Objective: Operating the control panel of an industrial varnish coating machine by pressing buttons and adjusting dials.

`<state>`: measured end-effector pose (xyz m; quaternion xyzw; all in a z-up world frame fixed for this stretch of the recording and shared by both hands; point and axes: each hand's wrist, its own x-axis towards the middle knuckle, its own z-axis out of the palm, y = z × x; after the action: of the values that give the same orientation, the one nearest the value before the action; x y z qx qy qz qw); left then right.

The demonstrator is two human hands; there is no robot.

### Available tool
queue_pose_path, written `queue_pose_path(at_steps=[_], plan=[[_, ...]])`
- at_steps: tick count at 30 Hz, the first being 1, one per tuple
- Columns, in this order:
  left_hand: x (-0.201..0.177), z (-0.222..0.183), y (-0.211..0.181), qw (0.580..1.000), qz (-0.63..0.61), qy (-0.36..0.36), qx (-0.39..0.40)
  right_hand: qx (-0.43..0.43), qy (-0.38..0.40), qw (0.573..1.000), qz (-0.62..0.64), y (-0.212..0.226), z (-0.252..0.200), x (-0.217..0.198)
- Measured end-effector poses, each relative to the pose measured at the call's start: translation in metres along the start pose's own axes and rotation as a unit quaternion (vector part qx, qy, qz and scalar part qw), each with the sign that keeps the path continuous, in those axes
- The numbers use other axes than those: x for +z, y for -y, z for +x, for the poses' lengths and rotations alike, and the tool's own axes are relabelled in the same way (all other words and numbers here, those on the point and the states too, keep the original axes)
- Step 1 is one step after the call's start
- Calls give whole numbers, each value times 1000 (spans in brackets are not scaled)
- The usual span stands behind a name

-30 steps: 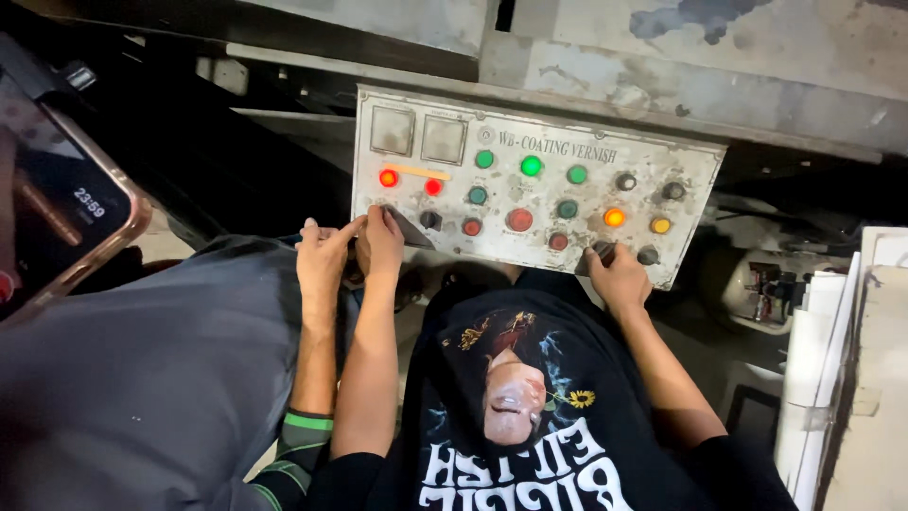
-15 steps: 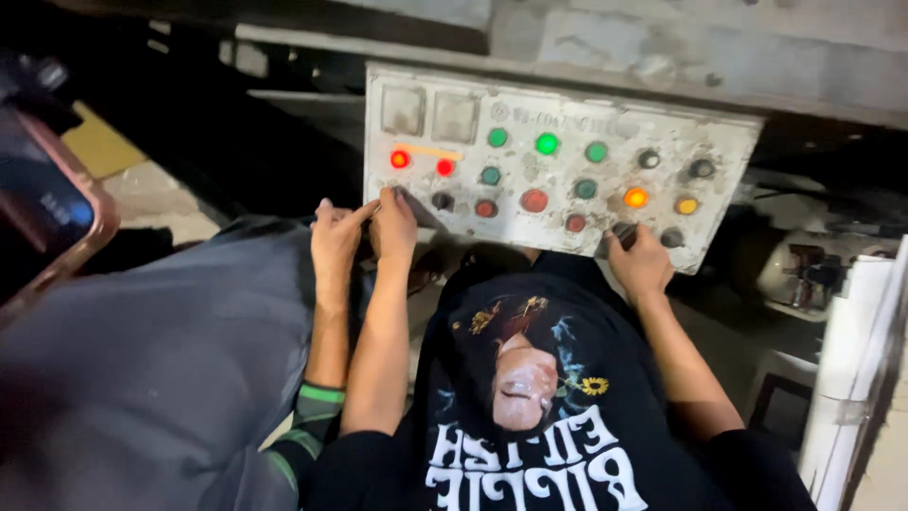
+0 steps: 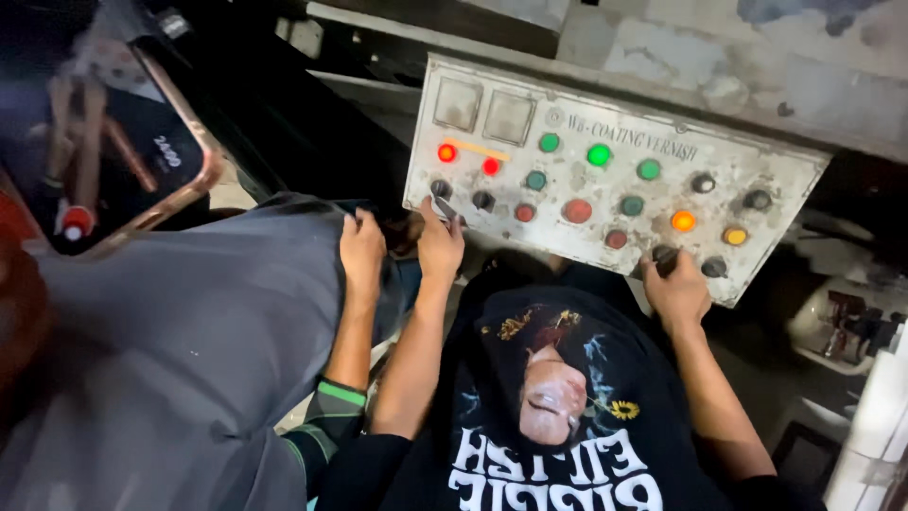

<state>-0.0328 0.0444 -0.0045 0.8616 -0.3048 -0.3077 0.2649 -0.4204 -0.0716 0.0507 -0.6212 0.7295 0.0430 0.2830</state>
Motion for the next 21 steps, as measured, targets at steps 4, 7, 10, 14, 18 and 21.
queue_pose_path(at_steps=[4, 7, 10, 14, 18, 21], plan=[[6, 0, 6, 998, 16, -36, 40, 34, 34, 999, 4, -10, 8, 5], [-12, -6, -13, 998, 12, -25, 60, 51, 44, 998, -16, -17, 15, 11], [-31, -15, -35, 998, -18, -13, 62, 53, 40, 998, -13, -22, 15, 14], [-21, -7, -23, 998, -36, -5, 47, 71, 57, 996, -24, -16, 14, 11], [-28, -5, -28, 997, -56, -26, 35, 70, 62, 995, -29, -14, 13, 9], [-28, -1, -26, 999, -27, -7, 34, 63, 51, 997, -5, -12, 10, 7]])
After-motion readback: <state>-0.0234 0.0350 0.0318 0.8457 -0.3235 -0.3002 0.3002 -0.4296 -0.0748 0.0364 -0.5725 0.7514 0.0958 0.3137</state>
